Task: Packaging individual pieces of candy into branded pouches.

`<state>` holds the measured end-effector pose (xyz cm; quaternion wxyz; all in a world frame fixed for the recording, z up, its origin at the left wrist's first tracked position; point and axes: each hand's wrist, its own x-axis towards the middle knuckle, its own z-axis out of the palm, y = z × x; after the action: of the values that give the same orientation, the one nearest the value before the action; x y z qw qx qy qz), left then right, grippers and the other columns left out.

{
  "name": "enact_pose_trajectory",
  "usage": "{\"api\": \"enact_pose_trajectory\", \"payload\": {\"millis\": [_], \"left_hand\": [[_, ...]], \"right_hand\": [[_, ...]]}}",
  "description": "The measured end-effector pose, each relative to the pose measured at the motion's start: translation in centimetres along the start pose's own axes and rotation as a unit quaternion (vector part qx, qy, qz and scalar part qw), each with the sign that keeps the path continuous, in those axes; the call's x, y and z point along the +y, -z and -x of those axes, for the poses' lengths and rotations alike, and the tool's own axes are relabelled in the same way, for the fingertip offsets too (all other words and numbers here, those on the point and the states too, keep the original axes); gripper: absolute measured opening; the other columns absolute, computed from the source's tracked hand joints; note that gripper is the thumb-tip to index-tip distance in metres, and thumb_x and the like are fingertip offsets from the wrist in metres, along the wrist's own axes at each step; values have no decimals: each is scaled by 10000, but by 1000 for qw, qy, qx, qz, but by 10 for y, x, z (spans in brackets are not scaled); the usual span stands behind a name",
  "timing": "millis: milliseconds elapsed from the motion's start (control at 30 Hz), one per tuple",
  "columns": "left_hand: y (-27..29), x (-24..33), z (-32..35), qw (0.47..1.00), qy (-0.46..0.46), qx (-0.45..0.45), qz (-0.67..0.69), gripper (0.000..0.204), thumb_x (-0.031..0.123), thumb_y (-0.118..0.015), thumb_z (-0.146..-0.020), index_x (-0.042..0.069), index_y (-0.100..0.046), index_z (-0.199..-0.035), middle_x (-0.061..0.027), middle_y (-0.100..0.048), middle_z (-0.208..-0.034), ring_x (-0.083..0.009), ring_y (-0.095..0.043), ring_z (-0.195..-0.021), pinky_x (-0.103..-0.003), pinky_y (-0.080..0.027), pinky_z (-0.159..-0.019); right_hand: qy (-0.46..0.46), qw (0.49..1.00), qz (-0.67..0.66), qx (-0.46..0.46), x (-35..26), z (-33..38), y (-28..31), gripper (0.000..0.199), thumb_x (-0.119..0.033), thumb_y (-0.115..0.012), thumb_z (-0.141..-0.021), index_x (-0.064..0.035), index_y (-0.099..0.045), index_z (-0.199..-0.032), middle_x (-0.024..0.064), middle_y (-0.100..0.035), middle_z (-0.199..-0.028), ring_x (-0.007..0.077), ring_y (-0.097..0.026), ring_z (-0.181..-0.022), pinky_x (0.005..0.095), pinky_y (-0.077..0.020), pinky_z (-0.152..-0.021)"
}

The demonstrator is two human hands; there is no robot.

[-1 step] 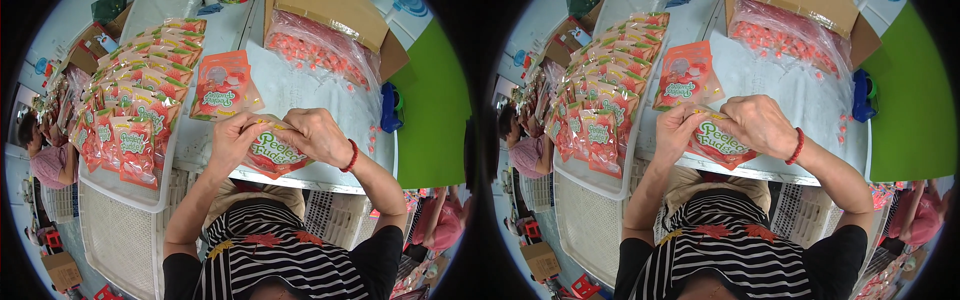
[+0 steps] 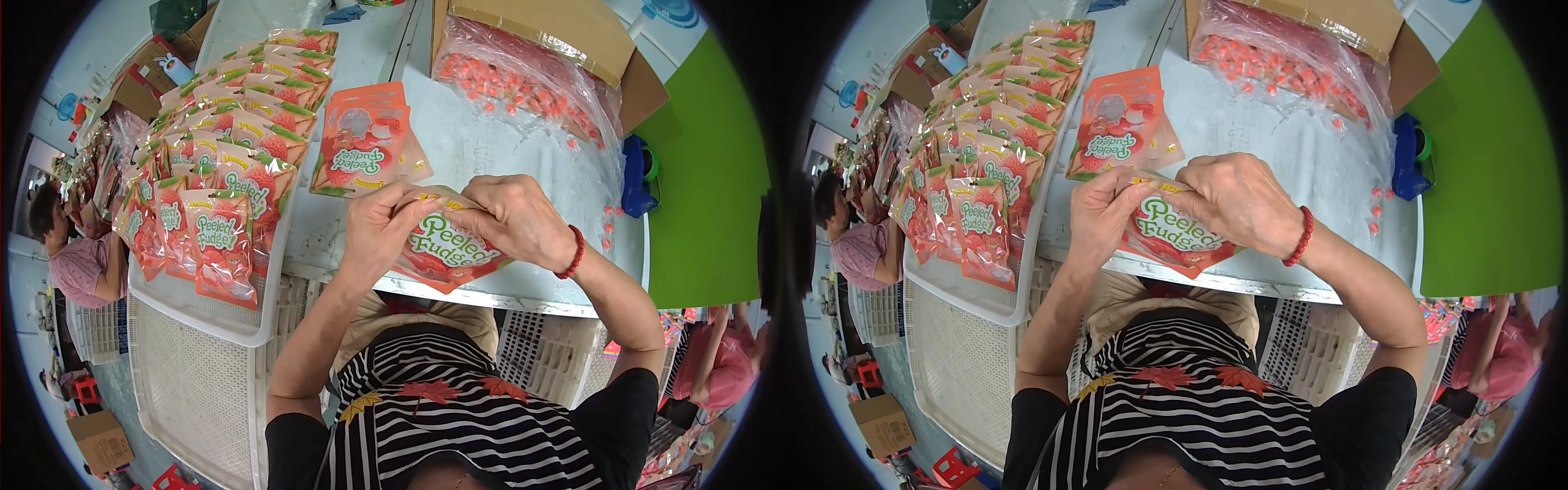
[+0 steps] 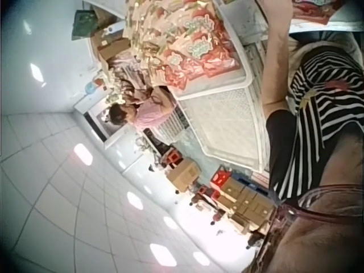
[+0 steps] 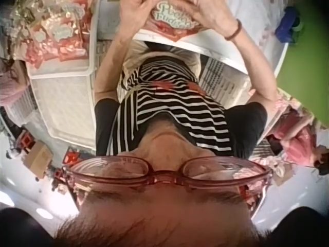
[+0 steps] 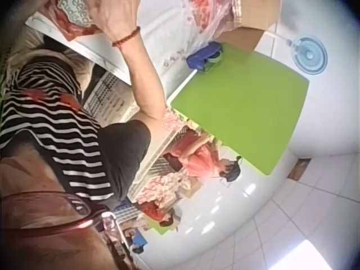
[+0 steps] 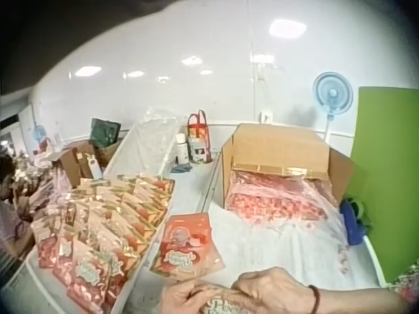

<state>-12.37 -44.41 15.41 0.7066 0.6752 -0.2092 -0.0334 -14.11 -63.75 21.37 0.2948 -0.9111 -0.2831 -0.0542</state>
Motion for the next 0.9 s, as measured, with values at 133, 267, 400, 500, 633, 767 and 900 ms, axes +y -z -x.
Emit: {"api": "enact_pose_trajectory", "payload": {"millis": [133,267,400,500,633,767,900], "left_hand": [[8,-4,2,995,23,73,60,112,98,-645,-862,-12,-669,-861,45,-582,-671,1,-463,-603,-176,-389,-505],[15,4,5,997,-5,67,48,124,113,-645,-867,-10,-668,-870,51,-580,-679,8,-473,-616,-178,-400,-507],[19,25,9,996,34,76,16,139,131,-653,-862,-6,-669,-869,39,-570,-661,1,-452,-595,-196,-394,-495],[26,12,13,994,-36,96,-30,198,187,-665,-846,-7,-659,-809,-21,-540,-599,-30,-415,-528,-245,-350,-457],[31,21,10,989,-44,99,-98,291,161,-672,-848,-21,-508,-690,13,-399,-580,-26,-354,-583,-249,-319,-482],[34,33,20,985,-102,137,-9,393,232,-700,-809,-26,-467,-624,-84,-361,-512,-74,-293,-505,-297,-292,-440],[66,50,31,988,-99,108,-39,269,117,-659,-858,-19,-516,-676,31,-440,-583,-2,-366,-598,-229,-329,-490]], "right_hand": [[-2,1000,16,-26,-5,0,4,256,-188,-691,-802,29,-581,-721,146,-566,-647,322,-558,-553,365,-437,-510],[12,1000,17,-20,-7,2,3,241,-166,-701,-792,29,-577,-722,149,-574,-660,308,-567,-552,359,-443,-516],[21,999,4,-30,-14,0,6,204,-155,-697,-784,22,-598,-765,149,-567,-682,312,-568,-574,360,-442,-523],[25,998,-4,-62,-26,0,8,179,-139,-687,-787,21,-619,-834,143,-539,-692,304,-552,-580,364,-432,-533],[0,997,27,-66,-26,11,15,188,-125,-686,-794,34,-601,-844,133,-491,-659,253,-499,-572,332,-392,-539],[-36,997,8,-63,-38,13,18,182,-104,-684,-798,45,-585,-832,120,-467,-639,209,-476,-567,321,-368,-532],[-51,991,-105,-70,-64,-8,12,164,-96,-669,-828,51,-598,-839,75,-536,-674,133,-513,-617,269,-405,-561]]}}
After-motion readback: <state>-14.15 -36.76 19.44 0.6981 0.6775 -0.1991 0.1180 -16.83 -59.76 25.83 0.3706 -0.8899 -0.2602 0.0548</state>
